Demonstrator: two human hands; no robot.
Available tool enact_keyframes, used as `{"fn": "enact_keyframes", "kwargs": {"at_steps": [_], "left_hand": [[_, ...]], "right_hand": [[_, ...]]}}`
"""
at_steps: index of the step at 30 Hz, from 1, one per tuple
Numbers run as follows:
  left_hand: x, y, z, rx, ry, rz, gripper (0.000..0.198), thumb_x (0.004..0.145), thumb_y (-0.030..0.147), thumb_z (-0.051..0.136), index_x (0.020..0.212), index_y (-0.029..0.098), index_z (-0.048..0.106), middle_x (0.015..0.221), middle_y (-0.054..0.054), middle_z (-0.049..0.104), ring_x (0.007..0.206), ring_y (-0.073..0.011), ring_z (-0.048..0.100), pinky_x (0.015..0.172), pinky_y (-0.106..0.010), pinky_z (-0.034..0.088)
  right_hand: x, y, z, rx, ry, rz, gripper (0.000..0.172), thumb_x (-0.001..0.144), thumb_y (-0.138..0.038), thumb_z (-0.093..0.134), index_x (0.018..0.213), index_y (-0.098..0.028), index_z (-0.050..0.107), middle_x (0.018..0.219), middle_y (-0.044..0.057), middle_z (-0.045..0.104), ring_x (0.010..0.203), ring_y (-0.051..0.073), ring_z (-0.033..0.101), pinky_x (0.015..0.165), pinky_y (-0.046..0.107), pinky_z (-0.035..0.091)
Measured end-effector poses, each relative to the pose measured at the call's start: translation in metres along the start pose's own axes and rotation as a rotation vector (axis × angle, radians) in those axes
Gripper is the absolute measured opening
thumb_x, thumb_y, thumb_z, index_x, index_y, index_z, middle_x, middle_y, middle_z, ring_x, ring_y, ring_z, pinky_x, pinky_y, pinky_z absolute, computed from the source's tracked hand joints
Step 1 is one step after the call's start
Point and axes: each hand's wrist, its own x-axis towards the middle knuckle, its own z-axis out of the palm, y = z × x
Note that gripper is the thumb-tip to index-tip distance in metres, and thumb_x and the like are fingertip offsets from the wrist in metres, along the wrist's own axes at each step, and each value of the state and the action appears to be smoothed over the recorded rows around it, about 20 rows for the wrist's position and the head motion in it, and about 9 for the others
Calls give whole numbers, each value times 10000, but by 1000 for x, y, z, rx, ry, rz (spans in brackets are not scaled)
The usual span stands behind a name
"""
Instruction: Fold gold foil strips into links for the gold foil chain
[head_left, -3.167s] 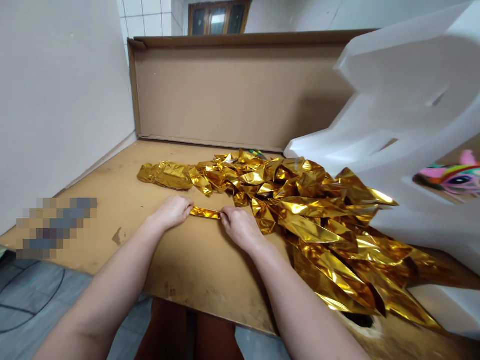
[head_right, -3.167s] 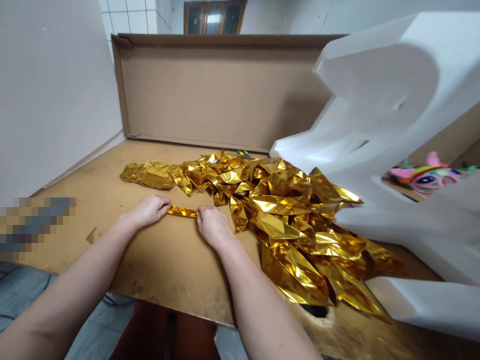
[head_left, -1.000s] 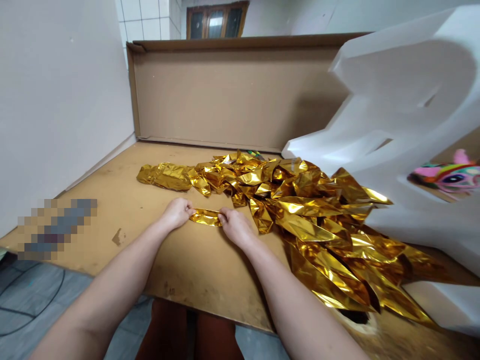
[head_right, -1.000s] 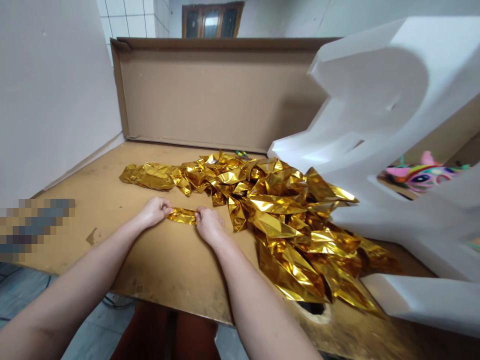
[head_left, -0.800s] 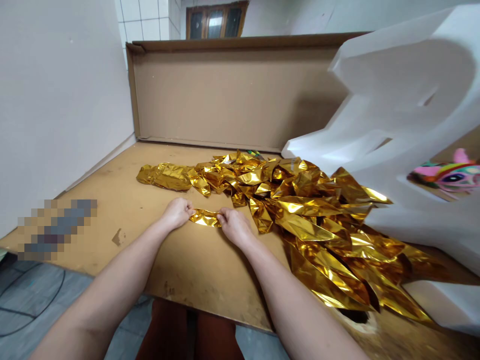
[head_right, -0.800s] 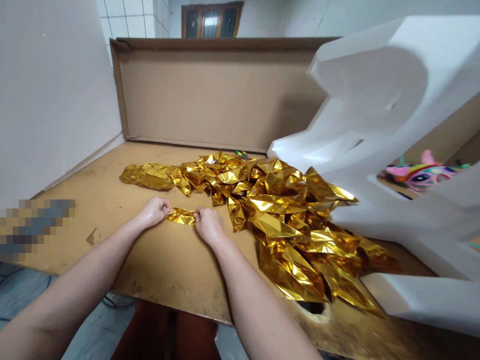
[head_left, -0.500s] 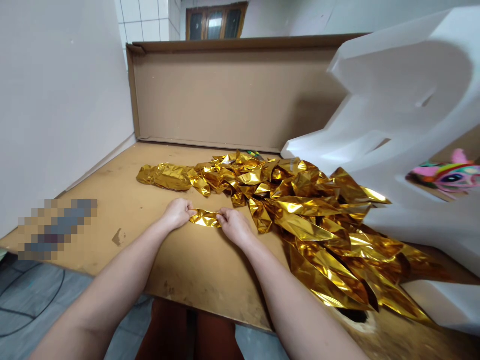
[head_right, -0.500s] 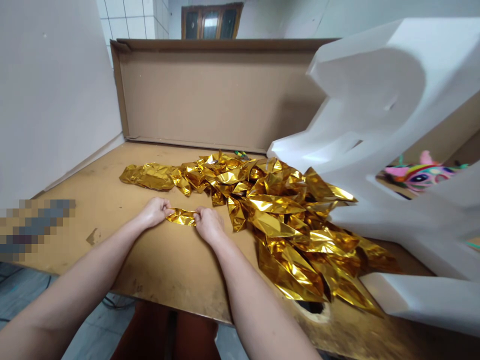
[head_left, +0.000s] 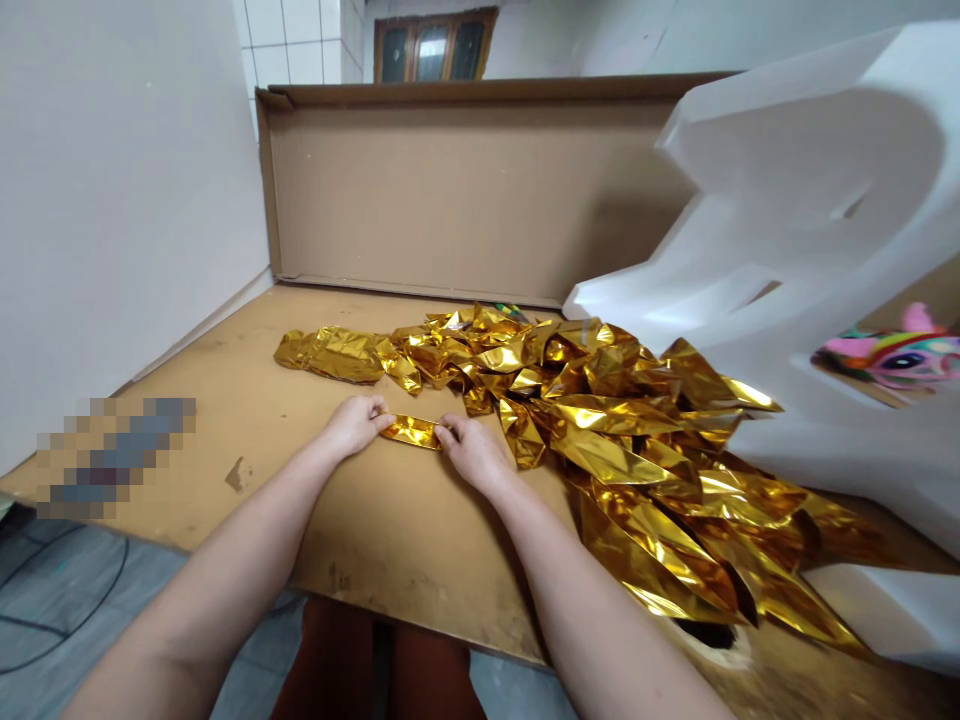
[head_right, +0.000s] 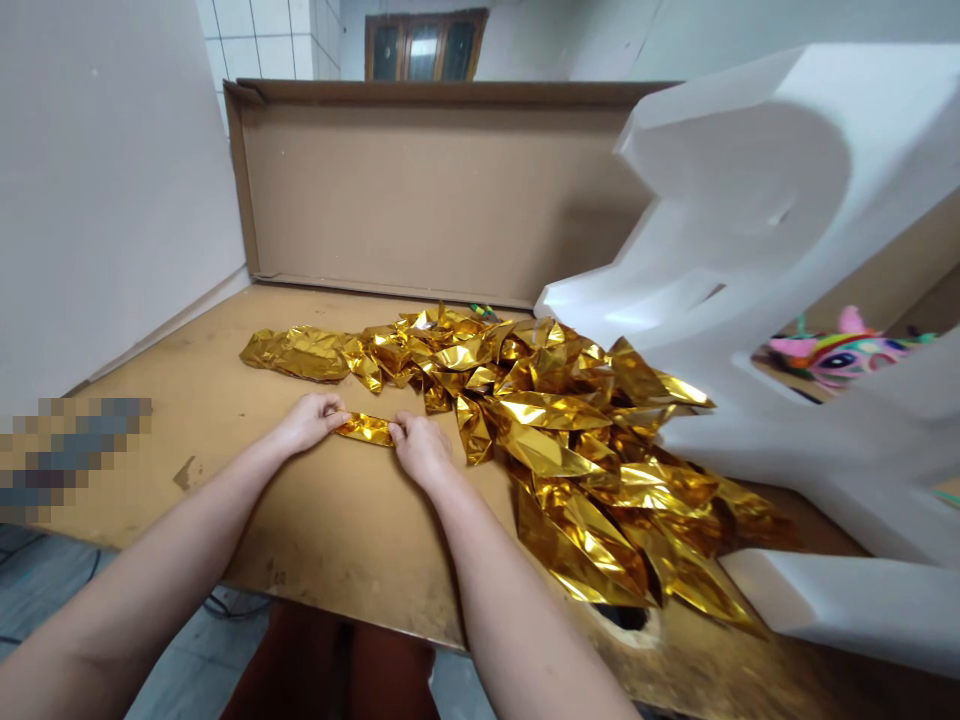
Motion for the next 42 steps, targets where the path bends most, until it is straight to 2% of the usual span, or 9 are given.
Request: {"fn": "enact_keyframes", "kwargs": {"at_steps": [15,21,33,42], "left_hand": [[-1,6,5,-45,69,-88,199,724,212,634,570,171,516,462,77,430,487,-92,411,501,-222,269],[0,6,5,-24,87,-69,225,718,227,641,560,175,490,463,76,427,498,-95,419,516,-222,288],[-2,8,5,-54,77,-86,219,724,209,633,565,172,487,454,86,394,479,-87,390,505,-218,265],[-2,10,1,-97,88,-90,211,719,187,636,562,168,497,447,90,383,463,-80,368,493,-219,250]], "right_hand": [[4,-2,7,105,71,50,151,855,-205,505,743,-188,605,672,9,600,622,129,492,592,224,321],[5,-1,9,136,84,46,165,849,-212,512,700,-193,581,650,-2,587,603,124,479,587,221,323],[8,3,14,226,81,48,201,827,-213,509,627,-208,496,560,-34,509,546,117,449,562,222,318],[8,7,13,272,32,-4,233,861,-247,447,636,-211,494,552,-29,529,553,126,485,556,224,324]]}}
